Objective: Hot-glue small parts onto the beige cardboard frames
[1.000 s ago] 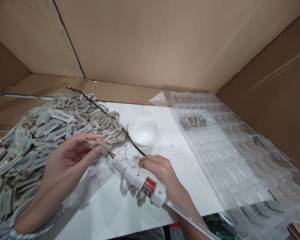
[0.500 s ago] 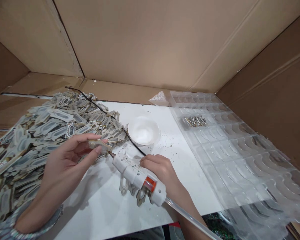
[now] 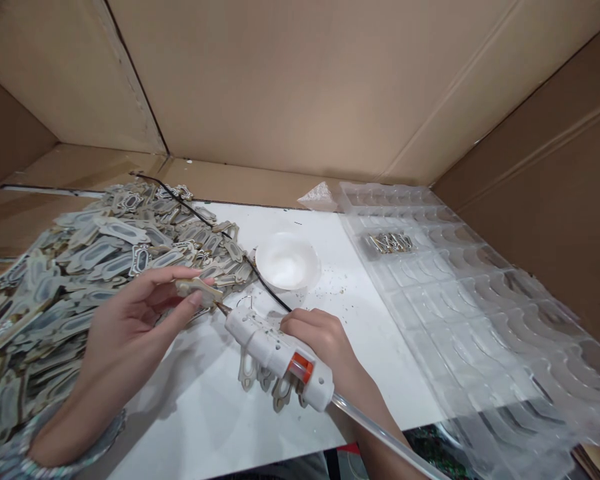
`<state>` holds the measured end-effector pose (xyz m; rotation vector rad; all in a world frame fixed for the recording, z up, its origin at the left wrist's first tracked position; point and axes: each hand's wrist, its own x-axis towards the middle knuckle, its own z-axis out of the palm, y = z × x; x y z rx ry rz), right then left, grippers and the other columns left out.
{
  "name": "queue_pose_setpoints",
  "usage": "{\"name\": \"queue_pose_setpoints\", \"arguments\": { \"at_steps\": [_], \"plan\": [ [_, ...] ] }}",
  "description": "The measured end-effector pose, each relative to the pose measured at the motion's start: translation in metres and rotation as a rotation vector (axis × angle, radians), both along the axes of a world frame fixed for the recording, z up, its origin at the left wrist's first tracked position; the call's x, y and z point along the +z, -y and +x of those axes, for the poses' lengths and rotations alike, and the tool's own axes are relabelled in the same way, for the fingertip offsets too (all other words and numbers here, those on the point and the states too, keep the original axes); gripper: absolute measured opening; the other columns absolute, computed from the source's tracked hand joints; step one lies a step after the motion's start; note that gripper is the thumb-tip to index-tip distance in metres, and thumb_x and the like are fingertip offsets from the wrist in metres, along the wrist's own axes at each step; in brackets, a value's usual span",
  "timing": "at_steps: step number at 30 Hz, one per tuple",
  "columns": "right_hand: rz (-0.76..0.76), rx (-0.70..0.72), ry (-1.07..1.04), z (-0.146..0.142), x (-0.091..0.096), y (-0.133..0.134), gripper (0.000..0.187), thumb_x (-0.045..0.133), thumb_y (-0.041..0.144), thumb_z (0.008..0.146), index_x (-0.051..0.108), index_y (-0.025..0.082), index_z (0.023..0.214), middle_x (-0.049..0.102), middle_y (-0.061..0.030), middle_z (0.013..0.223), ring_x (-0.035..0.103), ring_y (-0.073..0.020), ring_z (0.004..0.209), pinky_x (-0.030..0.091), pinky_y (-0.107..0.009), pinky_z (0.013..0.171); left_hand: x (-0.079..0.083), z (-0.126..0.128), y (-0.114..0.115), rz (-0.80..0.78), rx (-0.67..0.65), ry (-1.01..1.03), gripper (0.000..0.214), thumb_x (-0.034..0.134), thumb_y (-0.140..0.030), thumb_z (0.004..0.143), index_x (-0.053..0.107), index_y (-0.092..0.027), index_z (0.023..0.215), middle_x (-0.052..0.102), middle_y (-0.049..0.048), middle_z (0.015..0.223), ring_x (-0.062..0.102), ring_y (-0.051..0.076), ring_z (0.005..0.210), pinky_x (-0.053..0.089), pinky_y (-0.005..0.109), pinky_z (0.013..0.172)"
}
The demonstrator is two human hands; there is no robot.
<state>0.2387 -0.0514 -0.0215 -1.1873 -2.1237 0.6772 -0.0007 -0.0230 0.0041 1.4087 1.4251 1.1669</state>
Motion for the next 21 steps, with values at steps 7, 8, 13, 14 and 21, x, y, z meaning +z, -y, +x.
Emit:
{"name": "queue_pose_setpoints", "arguments": {
  "at_steps": [7, 8, 13, 14, 21],
  "plan": [
    [-0.013, -0.011, -0.006, 0.0007, 0.0011, 0.0004, 0.023, 0.046, 0.024, 0.096, 0.063, 0.021, 0.081, 0.068, -0.0064, 0.083, 0.063, -0.0176, 0.069, 0.048, -0.029, 0.06, -0.0023, -0.0005, -0.0015, 0.005, -0.007, 0.033, 0.027, 0.07, -0.04, 0.082, 0.066, -0.028, 0.107, 0.075, 0.0005, 0.103, 0.07, 0.018, 0.097, 0.054, 0.023, 0.082],
    [-0.012, -0.015, -0.004, 0.0004, 0.0011, 0.0003, 0.022, 0.047, 0.024, 0.095, 0.063, 0.021, 0.08, 0.068, -0.006, 0.082, 0.062, -0.0174, 0.068, 0.048, -0.028, 0.059, -0.0026, -0.0008, -0.0017, 0.007, -0.004, 0.029, 0.028, 0.07, -0.04, 0.082, 0.066, -0.028, 0.107, 0.075, 0.0009, 0.102, 0.07, 0.018, 0.097, 0.054, 0.023, 0.083],
    [0.09, -0.055, 0.028, -0.0004, -0.0028, -0.0002, 0.018, 0.049, 0.022, 0.09, 0.06, 0.021, 0.077, 0.068, -0.0047, 0.08, 0.062, -0.0167, 0.065, 0.045, -0.028, 0.057, -0.0009, -0.0017, -0.0022, -0.026, -0.004, 0.023, 0.037, 0.071, -0.041, 0.08, 0.065, -0.025, 0.113, 0.074, 0.0028, 0.089, 0.069, 0.017, 0.084, 0.054, 0.023, 0.073],
    [0.124, -0.087, 0.046, -0.0005, -0.0031, -0.0003, 0.016, 0.049, 0.022, 0.088, 0.061, 0.021, 0.077, 0.068, -0.0047, 0.08, 0.061, -0.0166, 0.064, 0.044, -0.028, 0.056, -0.0001, -0.0014, -0.0025, -0.046, -0.003, 0.037, 0.042, 0.072, -0.041, 0.079, 0.063, -0.025, 0.116, 0.073, 0.0019, 0.083, 0.068, 0.017, 0.079, 0.053, 0.022, 0.067],
    [0.125, -0.187, -0.11, -0.0007, 0.0035, 0.0012, 0.016, 0.05, 0.01, 0.08, 0.059, 0.021, 0.073, 0.067, -0.003, 0.081, 0.058, -0.013, 0.06, 0.042, -0.025, 0.051, 0.0051, 0.0022, -0.01, -0.253, -0.11, 0.278, 0.064, 0.076, -0.038, 0.072, 0.05, -0.024, 0.129, 0.066, -0.0037, 0.062, 0.064, 0.015, 0.063, 0.05, 0.023, 0.062]
  ]
}}
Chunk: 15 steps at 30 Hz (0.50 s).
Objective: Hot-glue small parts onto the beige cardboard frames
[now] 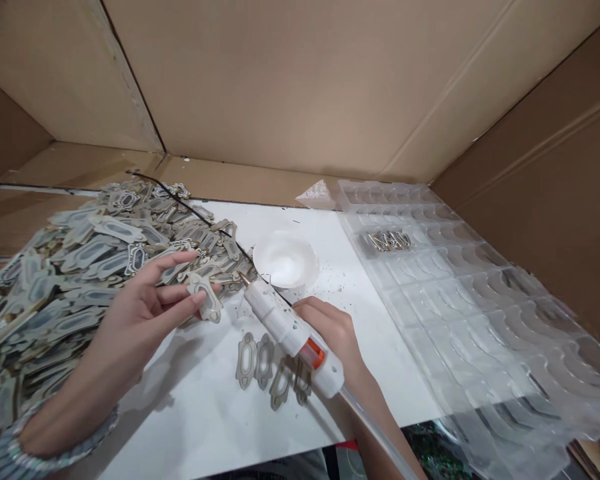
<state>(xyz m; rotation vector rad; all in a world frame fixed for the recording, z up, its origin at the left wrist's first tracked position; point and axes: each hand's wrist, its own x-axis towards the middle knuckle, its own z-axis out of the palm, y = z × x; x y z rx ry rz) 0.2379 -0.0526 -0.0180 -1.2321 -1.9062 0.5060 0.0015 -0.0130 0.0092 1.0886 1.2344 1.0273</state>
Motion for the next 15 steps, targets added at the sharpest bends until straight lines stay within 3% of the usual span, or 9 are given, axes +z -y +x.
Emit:
{"name": "queue_pose_setpoints", "arguments": {
  "at_steps": [6, 11, 15],
  "plan": [
    [-0.118, 0.135, -0.123, -0.0005, -0.0015, 0.0006, 0.015, 0.054, 0.01, 0.08, 0.06, 0.021, 0.071, 0.062, 0.0004, 0.075, 0.054, -0.0111, 0.057, 0.044, -0.024, 0.054, 0.0013, 0.0009, -0.0005, -0.039, -0.037, 0.031, 0.068, 0.077, -0.037, 0.07, 0.048, -0.02, 0.13, 0.067, -0.0021, 0.067, 0.062, 0.014, 0.062, 0.046, 0.022, 0.06],
    [-0.153, 0.159, -0.097, -0.001, -0.0021, 0.0021, 0.014, 0.053, 0.01, 0.079, 0.058, 0.02, 0.071, 0.062, 0.0006, 0.077, 0.057, -0.0116, 0.061, 0.042, -0.023, 0.056, 0.0, 0.0028, 0.0, -0.035, -0.098, 0.006, 0.069, 0.074, -0.035, 0.071, 0.045, -0.02, 0.132, 0.054, -0.0077, 0.056, 0.057, 0.013, 0.055, 0.038, 0.019, 0.051],
    [-0.163, 0.166, -0.057, -0.0027, 0.0006, 0.0024, 0.015, 0.051, 0.009, 0.079, 0.056, 0.02, 0.07, 0.061, 0.0003, 0.075, 0.057, -0.0116, 0.061, 0.041, -0.023, 0.055, -0.001, 0.0031, 0.001, -0.049, -0.13, -0.001, 0.067, 0.071, -0.034, 0.074, 0.041, -0.024, 0.132, 0.06, -0.0054, 0.063, 0.06, 0.014, 0.06, 0.04, 0.02, 0.054]
  ]
}}
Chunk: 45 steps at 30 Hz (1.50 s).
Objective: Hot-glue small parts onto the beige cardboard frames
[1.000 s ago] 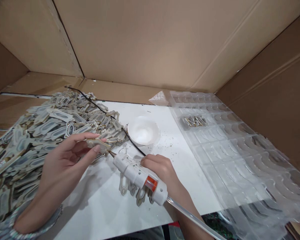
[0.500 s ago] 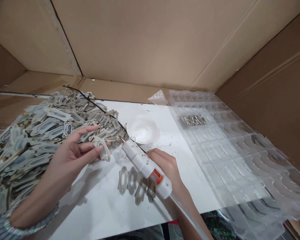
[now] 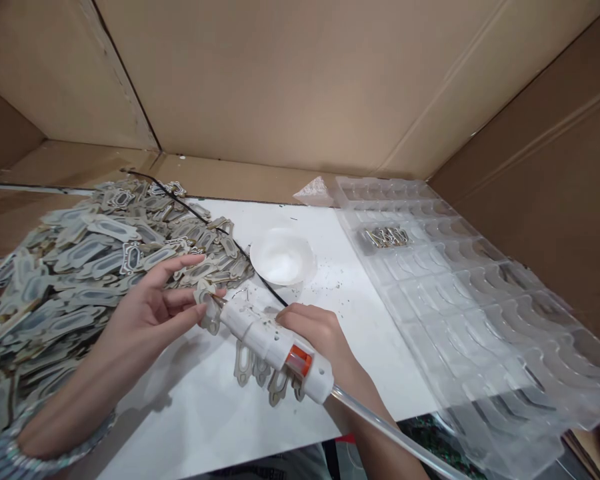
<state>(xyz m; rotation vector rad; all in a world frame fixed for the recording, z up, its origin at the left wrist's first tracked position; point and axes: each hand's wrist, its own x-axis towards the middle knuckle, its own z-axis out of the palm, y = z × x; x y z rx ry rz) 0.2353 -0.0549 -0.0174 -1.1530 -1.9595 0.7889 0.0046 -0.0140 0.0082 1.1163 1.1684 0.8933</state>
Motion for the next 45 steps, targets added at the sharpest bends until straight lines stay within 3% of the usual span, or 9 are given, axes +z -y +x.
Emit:
{"name": "queue_pose_setpoints", "arguments": {
  "at_steps": [27, 36, 45],
  "plan": [
    [-0.048, -0.02, 0.106, -0.0008, -0.0013, -0.0001, 0.015, 0.05, 0.013, 0.082, 0.06, 0.019, 0.071, 0.059, -0.0021, 0.072, 0.054, -0.0132, 0.06, 0.039, -0.024, 0.055, -0.0021, 0.0021, 0.0018, 0.014, -0.008, -0.034, 0.068, 0.069, -0.031, 0.072, 0.04, -0.024, 0.133, 0.062, -0.004, 0.065, 0.058, 0.014, 0.058, 0.042, 0.021, 0.053],
    [-0.05, -0.021, 0.088, -0.0007, -0.0028, -0.0001, 0.014, 0.052, 0.009, 0.077, 0.06, 0.019, 0.072, 0.06, -0.0019, 0.074, 0.056, -0.0134, 0.061, 0.041, -0.023, 0.056, -0.0023, 0.0022, -0.0002, 0.015, -0.002, -0.057, 0.069, 0.069, -0.03, 0.071, 0.041, -0.024, 0.134, 0.06, -0.0055, 0.063, 0.054, 0.012, 0.057, 0.04, 0.02, 0.053],
    [-0.049, -0.04, 0.06, -0.0018, -0.0006, 0.0001, 0.015, 0.051, 0.011, 0.081, 0.059, 0.019, 0.071, 0.059, -0.0016, 0.072, 0.055, -0.0129, 0.06, 0.041, -0.023, 0.052, -0.0028, 0.0014, 0.0033, 0.075, 0.015, -0.153, 0.065, 0.066, -0.029, 0.073, 0.044, -0.025, 0.134, 0.055, -0.0068, 0.062, 0.05, 0.011, 0.055, 0.038, 0.019, 0.053]
  ]
}}
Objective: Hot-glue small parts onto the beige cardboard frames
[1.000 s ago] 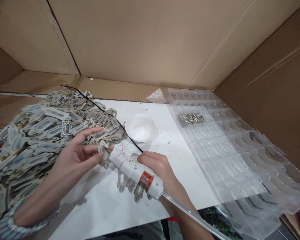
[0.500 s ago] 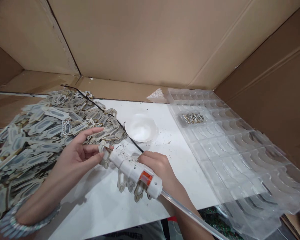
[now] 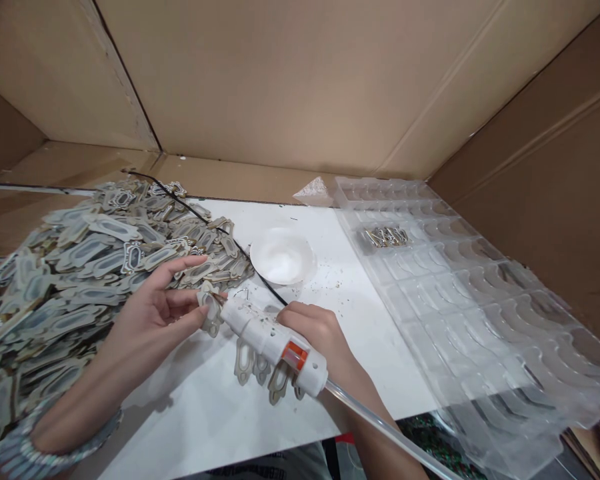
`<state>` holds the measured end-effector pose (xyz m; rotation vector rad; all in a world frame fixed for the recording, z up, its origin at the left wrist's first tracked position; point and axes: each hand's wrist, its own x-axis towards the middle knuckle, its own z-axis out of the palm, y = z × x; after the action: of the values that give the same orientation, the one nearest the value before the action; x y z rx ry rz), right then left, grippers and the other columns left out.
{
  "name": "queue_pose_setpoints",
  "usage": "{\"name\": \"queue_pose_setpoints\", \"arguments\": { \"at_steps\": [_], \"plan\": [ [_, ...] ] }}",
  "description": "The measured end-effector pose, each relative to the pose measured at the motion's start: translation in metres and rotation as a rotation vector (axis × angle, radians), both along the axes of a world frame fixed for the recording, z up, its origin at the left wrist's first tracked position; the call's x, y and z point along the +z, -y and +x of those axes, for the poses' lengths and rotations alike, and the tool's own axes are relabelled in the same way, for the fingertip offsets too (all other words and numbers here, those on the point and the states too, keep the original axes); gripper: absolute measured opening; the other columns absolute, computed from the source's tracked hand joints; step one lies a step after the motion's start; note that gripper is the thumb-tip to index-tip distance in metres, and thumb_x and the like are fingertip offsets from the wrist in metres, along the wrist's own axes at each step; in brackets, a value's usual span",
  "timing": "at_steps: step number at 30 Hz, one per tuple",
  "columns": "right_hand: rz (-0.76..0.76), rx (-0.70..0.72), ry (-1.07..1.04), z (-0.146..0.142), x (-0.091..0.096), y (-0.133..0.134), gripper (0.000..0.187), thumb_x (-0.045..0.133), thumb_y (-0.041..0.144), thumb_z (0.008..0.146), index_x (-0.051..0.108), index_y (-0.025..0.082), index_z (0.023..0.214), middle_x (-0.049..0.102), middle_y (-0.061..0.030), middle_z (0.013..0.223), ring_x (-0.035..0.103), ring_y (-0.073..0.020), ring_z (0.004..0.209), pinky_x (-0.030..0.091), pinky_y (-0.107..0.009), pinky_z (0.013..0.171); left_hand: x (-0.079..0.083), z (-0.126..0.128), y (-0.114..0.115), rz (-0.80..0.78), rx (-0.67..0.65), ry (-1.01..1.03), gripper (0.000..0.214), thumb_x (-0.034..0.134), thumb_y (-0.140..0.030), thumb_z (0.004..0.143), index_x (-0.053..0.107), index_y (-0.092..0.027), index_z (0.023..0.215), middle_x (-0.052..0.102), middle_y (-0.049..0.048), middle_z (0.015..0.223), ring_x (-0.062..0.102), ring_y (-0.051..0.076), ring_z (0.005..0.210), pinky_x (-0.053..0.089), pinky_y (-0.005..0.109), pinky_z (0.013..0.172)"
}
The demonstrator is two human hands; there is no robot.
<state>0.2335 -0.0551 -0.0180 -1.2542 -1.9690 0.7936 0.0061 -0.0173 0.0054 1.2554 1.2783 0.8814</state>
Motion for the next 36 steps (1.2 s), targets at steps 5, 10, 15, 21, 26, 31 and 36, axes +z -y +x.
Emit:
{"name": "queue_pose_setpoints", "arguments": {
  "at_steps": [5, 10, 15, 21, 26, 31, 36],
  "plan": [
    [0.021, -0.039, 0.002, -0.002, 0.0, 0.001, 0.016, 0.051, 0.01, 0.081, 0.057, 0.019, 0.069, 0.057, -0.0003, 0.07, 0.054, -0.0123, 0.059, 0.04, -0.023, 0.053, -0.001, 0.0, 0.003, 0.134, -0.004, -0.22, 0.061, 0.062, -0.031, 0.077, 0.045, -0.028, 0.135, 0.061, -0.0045, 0.066, 0.053, 0.012, 0.055, 0.035, 0.018, 0.049],
    [0.108, -0.101, -0.055, -0.001, -0.001, 0.001, 0.019, 0.051, 0.007, 0.08, 0.054, 0.021, 0.068, 0.062, -0.0012, 0.077, 0.057, -0.0126, 0.062, 0.042, -0.024, 0.054, -0.002, -0.001, 0.004, 0.134, -0.106, -0.268, 0.063, 0.061, -0.033, 0.079, 0.044, -0.029, 0.139, 0.066, -0.0036, 0.073, 0.055, 0.011, 0.054, 0.037, 0.019, 0.048],
    [0.167, -0.311, -0.106, 0.002, 0.001, -0.001, 0.011, 0.059, 0.014, 0.083, 0.059, 0.022, 0.076, 0.069, -0.0045, 0.089, 0.066, -0.0176, 0.073, 0.051, -0.027, 0.062, -0.004, -0.006, -0.003, 0.255, -0.048, -0.366, 0.051, 0.057, -0.039, 0.087, 0.049, -0.027, 0.136, 0.068, -0.003, 0.073, 0.055, 0.012, 0.054, 0.039, 0.021, 0.054],
    [0.169, -0.413, -0.097, 0.003, 0.003, 0.001, 0.011, 0.063, 0.026, 0.086, 0.059, 0.024, 0.076, 0.062, -0.0022, 0.074, 0.061, -0.019, 0.065, 0.052, -0.031, 0.06, -0.014, -0.018, -0.014, 0.534, 0.084, -0.755, 0.04, 0.051, -0.037, 0.091, 0.061, -0.027, 0.128, 0.073, 0.0002, 0.077, 0.066, 0.019, 0.069, 0.041, 0.026, 0.066],
    [0.199, -0.389, -0.035, 0.006, 0.002, 0.002, 0.023, 0.06, 0.027, 0.088, 0.049, 0.024, 0.068, 0.042, 0.003, 0.059, 0.044, -0.0148, 0.05, 0.046, -0.03, 0.054, -0.023, -0.022, -0.022, 0.651, 0.14, -0.979, 0.033, 0.049, -0.035, 0.094, 0.067, -0.026, 0.121, 0.071, 0.0022, 0.077, 0.065, 0.021, 0.07, 0.039, 0.029, 0.066],
    [0.198, -0.413, -0.049, 0.007, 0.002, 0.0, 0.024, 0.06, 0.028, 0.087, 0.047, 0.024, 0.067, 0.04, 0.0037, 0.06, 0.041, -0.0136, 0.049, 0.043, -0.029, 0.053, -0.017, -0.022, -0.022, 0.736, 0.156, -0.886, 0.029, 0.051, -0.029, 0.094, 0.066, -0.021, 0.118, 0.071, 0.005, 0.097, 0.067, 0.022, 0.093, 0.044, 0.028, 0.078],
    [0.188, -0.424, -0.046, 0.005, 0.006, 0.0, 0.025, 0.059, 0.028, 0.088, 0.047, 0.024, 0.067, 0.043, 0.0029, 0.06, 0.041, -0.0129, 0.048, 0.04, -0.028, 0.049, -0.015, -0.008, -0.005, 0.815, -0.483, -0.638, 0.032, 0.046, -0.006, 0.083, 0.065, -0.022, 0.103, 0.072, 0.0022, 0.103, 0.066, 0.017, 0.091, 0.048, 0.027, 0.081]
  ]
}}
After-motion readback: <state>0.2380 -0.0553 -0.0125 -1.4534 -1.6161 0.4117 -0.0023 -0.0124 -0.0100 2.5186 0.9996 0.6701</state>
